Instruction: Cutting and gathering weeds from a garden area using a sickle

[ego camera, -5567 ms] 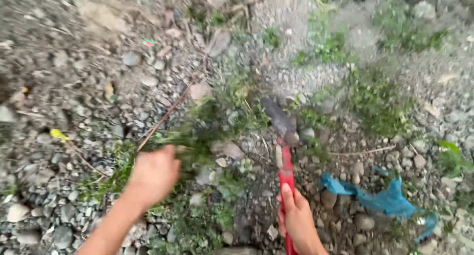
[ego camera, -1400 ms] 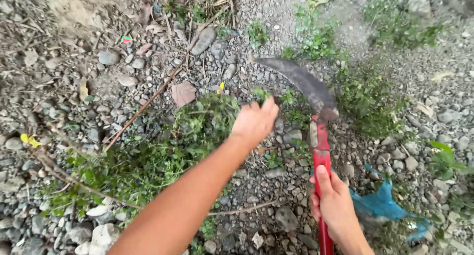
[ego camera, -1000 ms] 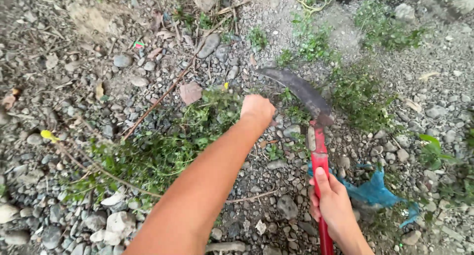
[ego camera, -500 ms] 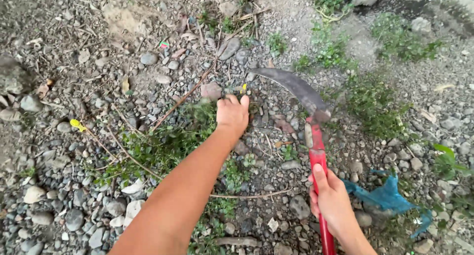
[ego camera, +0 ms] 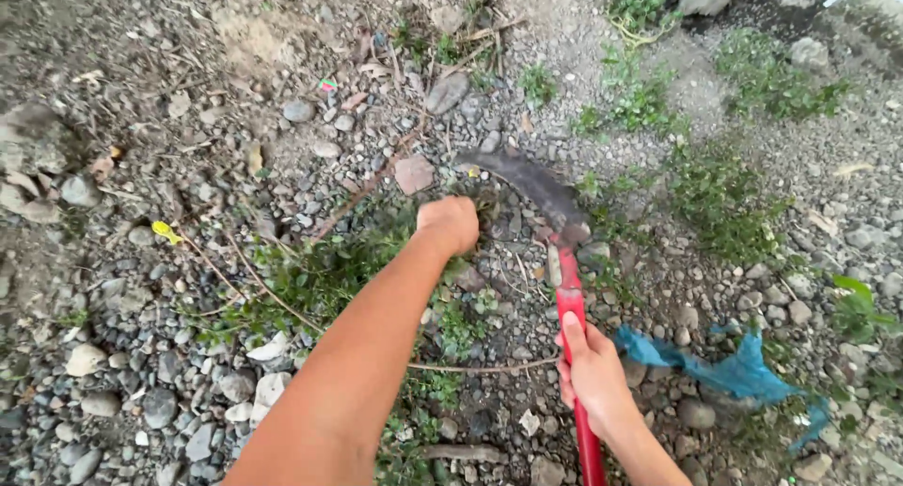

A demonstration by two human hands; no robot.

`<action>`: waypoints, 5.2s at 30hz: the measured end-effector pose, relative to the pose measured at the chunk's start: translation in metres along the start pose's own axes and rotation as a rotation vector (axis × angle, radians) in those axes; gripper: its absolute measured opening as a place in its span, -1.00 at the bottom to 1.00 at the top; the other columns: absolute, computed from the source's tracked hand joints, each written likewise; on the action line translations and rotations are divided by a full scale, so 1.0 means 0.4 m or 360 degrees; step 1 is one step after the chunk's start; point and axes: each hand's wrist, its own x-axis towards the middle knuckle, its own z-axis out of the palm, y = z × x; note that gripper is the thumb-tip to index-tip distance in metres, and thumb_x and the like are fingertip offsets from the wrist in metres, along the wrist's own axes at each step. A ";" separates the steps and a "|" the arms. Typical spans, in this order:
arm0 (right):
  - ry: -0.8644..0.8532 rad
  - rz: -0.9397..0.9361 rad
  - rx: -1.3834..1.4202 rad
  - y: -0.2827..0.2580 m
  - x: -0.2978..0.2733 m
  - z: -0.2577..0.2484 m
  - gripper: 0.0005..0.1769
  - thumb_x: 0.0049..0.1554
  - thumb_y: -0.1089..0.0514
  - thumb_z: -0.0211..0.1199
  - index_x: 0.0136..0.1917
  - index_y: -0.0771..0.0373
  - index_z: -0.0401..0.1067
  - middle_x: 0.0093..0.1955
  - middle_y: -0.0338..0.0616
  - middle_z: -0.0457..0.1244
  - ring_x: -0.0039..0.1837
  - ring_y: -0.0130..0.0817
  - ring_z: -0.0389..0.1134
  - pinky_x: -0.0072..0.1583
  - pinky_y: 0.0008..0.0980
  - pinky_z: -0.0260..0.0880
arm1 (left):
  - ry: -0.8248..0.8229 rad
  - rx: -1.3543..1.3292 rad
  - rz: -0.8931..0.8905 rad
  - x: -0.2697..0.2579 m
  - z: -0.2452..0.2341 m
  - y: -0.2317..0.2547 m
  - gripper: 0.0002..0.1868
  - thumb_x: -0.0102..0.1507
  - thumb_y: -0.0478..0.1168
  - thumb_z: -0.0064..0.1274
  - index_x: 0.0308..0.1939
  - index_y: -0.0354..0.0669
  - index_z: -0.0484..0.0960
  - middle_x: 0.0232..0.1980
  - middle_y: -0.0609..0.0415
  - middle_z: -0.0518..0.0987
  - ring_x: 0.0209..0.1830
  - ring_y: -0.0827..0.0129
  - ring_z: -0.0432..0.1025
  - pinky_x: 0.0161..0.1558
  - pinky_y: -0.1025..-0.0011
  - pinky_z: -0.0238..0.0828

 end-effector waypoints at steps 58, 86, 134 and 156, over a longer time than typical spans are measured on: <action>-0.0127 -0.0068 -0.0045 -0.025 -0.043 0.067 -0.59 0.32 -0.08 -0.06 -0.16 0.30 0.26 -0.58 -0.16 0.01 -0.61 -0.39 -0.09 -0.56 -0.41 -0.12 | 0.0199 -0.0416 -0.0320 -0.351 -0.033 -0.201 -0.27 0.30 0.41 -0.55 0.20 -0.04 0.32 -0.63 0.35 0.24 -0.79 0.61 0.09 -0.81 0.62 -0.05; -0.0235 -0.0017 -0.0181 0.066 -0.086 0.074 -0.57 0.31 -0.08 -0.07 -0.17 0.32 0.28 -0.59 -0.18 0.02 -0.63 -0.40 -0.06 -0.57 -0.42 -0.05 | -0.0016 -0.0305 -0.0170 -0.398 0.100 -0.428 -0.63 0.22 -0.57 -0.35 0.03 -0.25 0.40 -0.29 -0.13 0.46 -0.41 0.18 0.39 -0.47 0.32 0.41; -0.0383 -0.0152 -0.0470 0.128 -0.130 0.072 -0.54 0.31 -0.11 -0.12 -0.19 0.31 0.27 -0.63 -0.15 0.03 -0.65 -0.39 -0.05 -0.54 -0.42 -0.03 | 0.0295 -0.0257 0.0229 -0.475 0.245 -0.337 -0.74 0.18 -0.59 -0.06 -0.14 -0.29 0.59 -0.19 -0.05 0.59 -0.13 0.15 0.51 -0.11 0.37 0.68; -0.0409 -0.0084 -0.0584 0.184 -0.099 0.066 -0.50 0.26 -0.15 -0.11 -0.23 0.30 0.30 -0.67 -0.08 0.02 -0.68 -0.35 -0.06 -0.58 -0.38 -0.05 | -0.0008 0.1057 0.0490 -0.467 0.425 -0.113 -0.38 0.31 0.05 -0.23 0.39 -0.14 0.19 0.30 -0.14 0.22 0.29 -0.03 0.08 0.16 0.03 0.09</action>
